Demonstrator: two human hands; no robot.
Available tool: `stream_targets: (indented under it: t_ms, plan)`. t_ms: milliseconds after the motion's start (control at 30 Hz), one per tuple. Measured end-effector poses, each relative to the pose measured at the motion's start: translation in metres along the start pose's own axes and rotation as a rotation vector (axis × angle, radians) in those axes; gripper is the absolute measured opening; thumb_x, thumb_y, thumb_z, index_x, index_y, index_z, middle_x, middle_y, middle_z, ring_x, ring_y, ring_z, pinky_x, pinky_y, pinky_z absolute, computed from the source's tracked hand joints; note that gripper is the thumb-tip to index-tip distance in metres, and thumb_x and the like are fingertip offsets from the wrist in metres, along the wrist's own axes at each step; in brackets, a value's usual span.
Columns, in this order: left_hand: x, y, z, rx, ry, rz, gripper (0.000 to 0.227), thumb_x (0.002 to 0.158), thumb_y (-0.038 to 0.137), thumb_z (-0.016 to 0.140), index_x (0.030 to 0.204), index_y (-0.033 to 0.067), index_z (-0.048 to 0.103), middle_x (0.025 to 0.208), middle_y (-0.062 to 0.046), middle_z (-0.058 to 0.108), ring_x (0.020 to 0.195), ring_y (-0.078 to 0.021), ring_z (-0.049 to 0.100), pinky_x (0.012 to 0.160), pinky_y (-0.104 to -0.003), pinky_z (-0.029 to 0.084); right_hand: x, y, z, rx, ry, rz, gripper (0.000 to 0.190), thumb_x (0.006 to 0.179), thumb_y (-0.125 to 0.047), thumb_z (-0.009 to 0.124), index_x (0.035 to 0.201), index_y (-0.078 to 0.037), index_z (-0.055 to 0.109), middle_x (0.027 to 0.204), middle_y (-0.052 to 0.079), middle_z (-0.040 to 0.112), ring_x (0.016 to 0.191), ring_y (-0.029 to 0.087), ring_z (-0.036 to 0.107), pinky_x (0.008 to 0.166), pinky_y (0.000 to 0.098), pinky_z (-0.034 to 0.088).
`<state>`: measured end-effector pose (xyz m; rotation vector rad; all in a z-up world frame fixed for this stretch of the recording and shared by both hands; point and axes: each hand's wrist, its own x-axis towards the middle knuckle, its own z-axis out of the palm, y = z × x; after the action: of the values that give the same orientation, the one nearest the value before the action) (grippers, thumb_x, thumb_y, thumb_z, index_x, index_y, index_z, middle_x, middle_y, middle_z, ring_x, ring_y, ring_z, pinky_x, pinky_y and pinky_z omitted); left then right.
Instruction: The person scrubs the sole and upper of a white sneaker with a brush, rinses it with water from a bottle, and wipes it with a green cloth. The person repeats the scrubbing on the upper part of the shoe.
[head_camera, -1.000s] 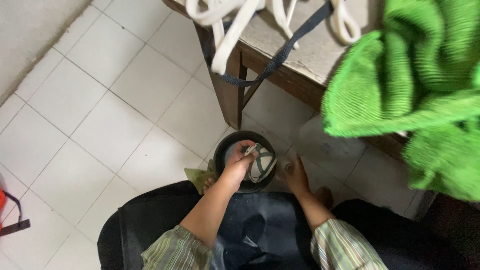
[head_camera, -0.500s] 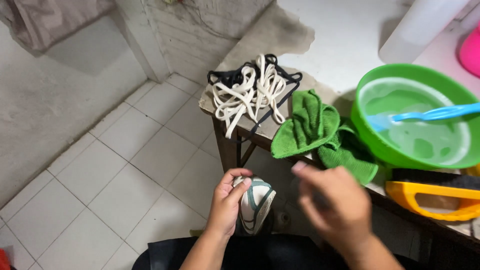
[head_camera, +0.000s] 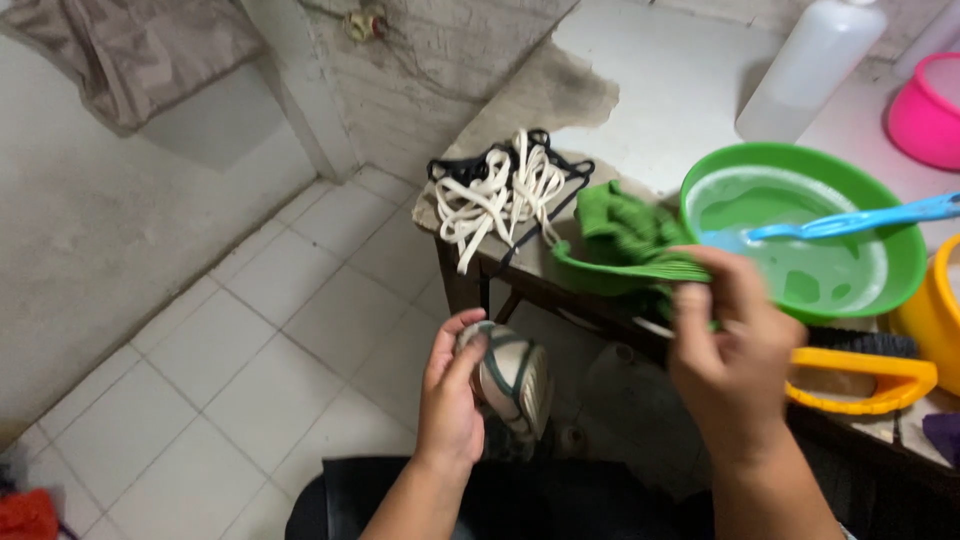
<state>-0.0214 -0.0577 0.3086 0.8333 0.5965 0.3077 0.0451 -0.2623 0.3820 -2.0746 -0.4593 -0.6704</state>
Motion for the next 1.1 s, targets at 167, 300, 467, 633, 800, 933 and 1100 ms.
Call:
stream_targets:
  t_ms: [167,300,467,633,800,933,1100]
  plan:
    - [-0.003,0.002,-0.006,-0.132,0.059,-0.036,0.033,0.089,0.030,0.065,0.113,0.0105,0.056,0.093,-0.010,0.061,0.080,-0.0226,0.061,0.067,-0.036,0.050,-0.030,-0.028,-0.003,0.417,0.431,-0.220,0.014,0.110,-0.002,0.049,0.123,-0.002,0.055,0.130,0.031,0.056,0.115,0.039,0.063,0.104,0.0463,0.056]
    - [0.000,-0.018,-0.019,-0.264,0.137,0.048,0.023,0.092,0.028,0.074,0.101,0.0129,0.060,0.086,-0.005,0.065,0.078,-0.0181,0.069,0.062,-0.030,0.058,-0.053,-0.043,0.021,0.505,0.455,-0.357,0.019,0.108,-0.014,0.057,0.124,-0.014,0.046,0.131,0.035,0.056,0.124,0.046,0.060,0.110,0.0582,0.055]
    - [-0.017,-0.017,-0.013,-0.343,0.073,0.041,0.019,0.089,0.012,0.073,0.090,0.0143,0.053,0.079,-0.008,0.060,0.074,-0.0234,0.067,0.061,-0.037,0.059,-0.125,0.005,0.081,0.323,0.115,-0.519,0.061,0.095,-0.029,0.067,0.143,-0.005,0.037,0.141,0.037,0.050,0.130,0.053,0.053,0.108,0.0617,0.044]
    - [-0.033,-0.017,-0.011,-0.340,0.071,-0.008,0.021,0.087,0.012,0.071,0.091,0.0155,0.050,0.080,-0.007,0.058,0.075,-0.0221,0.064,0.064,-0.038,0.057,-0.172,0.042,0.110,0.169,-0.170,-0.584,0.097,0.084,-0.038,0.077,0.158,0.001,0.030,0.148,0.039,0.045,0.135,0.058,0.046,0.106,0.0638,0.034]
    - [-0.033,-0.014,-0.020,-0.362,0.078,-0.069,0.022,0.085,0.011,0.064,0.092,0.0182,0.044,0.084,-0.003,0.055,0.078,-0.0173,0.058,0.073,-0.036,0.052,-0.196,0.079,0.126,0.232,-0.273,-0.508,0.065,0.099,-0.023,0.053,0.155,0.004,0.032,0.151,0.034,0.046,0.140,0.055,0.043,0.111,0.0608,0.036]
    - [-0.023,-0.030,-0.037,-0.410,0.048,-0.052,0.021,0.084,0.011,0.063,0.092,0.0196,0.046,0.084,-0.003,0.057,0.076,-0.0186,0.061,0.070,-0.034,0.054,-0.217,0.132,0.127,0.254,-0.313,-0.493,0.057,0.099,-0.021,0.050,0.149,0.006,0.041,0.147,0.032,0.051,0.136,0.053,0.048,0.112,0.0626,0.038]
    - [-0.014,-0.038,-0.068,-0.490,-0.076,-0.041,0.019,0.079,0.008,0.058,0.086,0.0202,0.045,0.085,-0.010,0.057,0.082,-0.0292,0.066,0.072,-0.051,0.062,-0.229,0.212,0.125,0.289,-0.376,-0.450,0.048,0.099,-0.017,0.044,0.136,0.010,0.058,0.138,0.029,0.062,0.129,0.050,0.057,0.114,0.0661,0.042]
